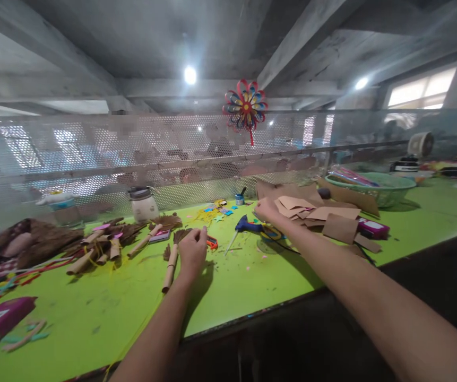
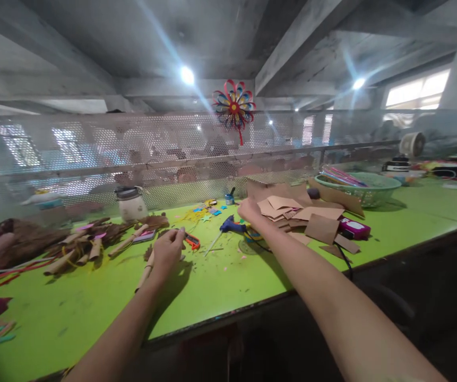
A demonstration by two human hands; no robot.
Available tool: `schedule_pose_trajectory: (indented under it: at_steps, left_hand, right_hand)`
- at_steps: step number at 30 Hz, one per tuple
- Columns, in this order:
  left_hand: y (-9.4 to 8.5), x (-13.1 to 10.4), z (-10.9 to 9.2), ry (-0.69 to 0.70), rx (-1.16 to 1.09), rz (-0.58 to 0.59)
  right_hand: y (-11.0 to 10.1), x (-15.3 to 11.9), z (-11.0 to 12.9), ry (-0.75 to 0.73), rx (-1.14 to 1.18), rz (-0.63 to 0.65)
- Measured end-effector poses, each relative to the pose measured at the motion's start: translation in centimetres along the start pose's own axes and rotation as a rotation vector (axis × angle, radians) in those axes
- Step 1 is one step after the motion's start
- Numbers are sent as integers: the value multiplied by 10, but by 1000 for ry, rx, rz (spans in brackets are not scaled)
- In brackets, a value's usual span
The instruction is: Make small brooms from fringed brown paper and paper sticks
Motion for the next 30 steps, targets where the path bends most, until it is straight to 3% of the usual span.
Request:
schedule_pose_trajectory:
  at_steps: [7,12,15,18,24,27,30]
  left_hand:
    - [12,-11,-25,244,80,121]
    - [24,-42,-51,494,195,293]
    - [33,-74,-72,727,153,448]
    - [35,-98,-86,902,94,518]
    - [20,-109,-101,1087,-49,366]
    - [16,-109,-105,1129,-47,296]
    - [15,-109,-107,1145,-33,284]
  right_hand:
    - [-58,37,-28,-92,-298,-16]
    - [-65,32,-23,-189,-367,55]
    - [-42,11,1,-292,-331,157]
    - [-1,-24,38,-437,-265,305]
    - [77,-102,109,-738,-167,595]
    - [94,-111,126,-800,-199,610]
    - [100,-101,126,-820,-260,584]
Point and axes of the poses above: each hand's wrist, its own x-axis towards the middle knuckle, its own y-axis out of the palm, z = x × y, the point moved 8 cm from there along x, towards the middle knuckle, and after that the axes turned 14 degrees about -z, right-handed, at the moved point
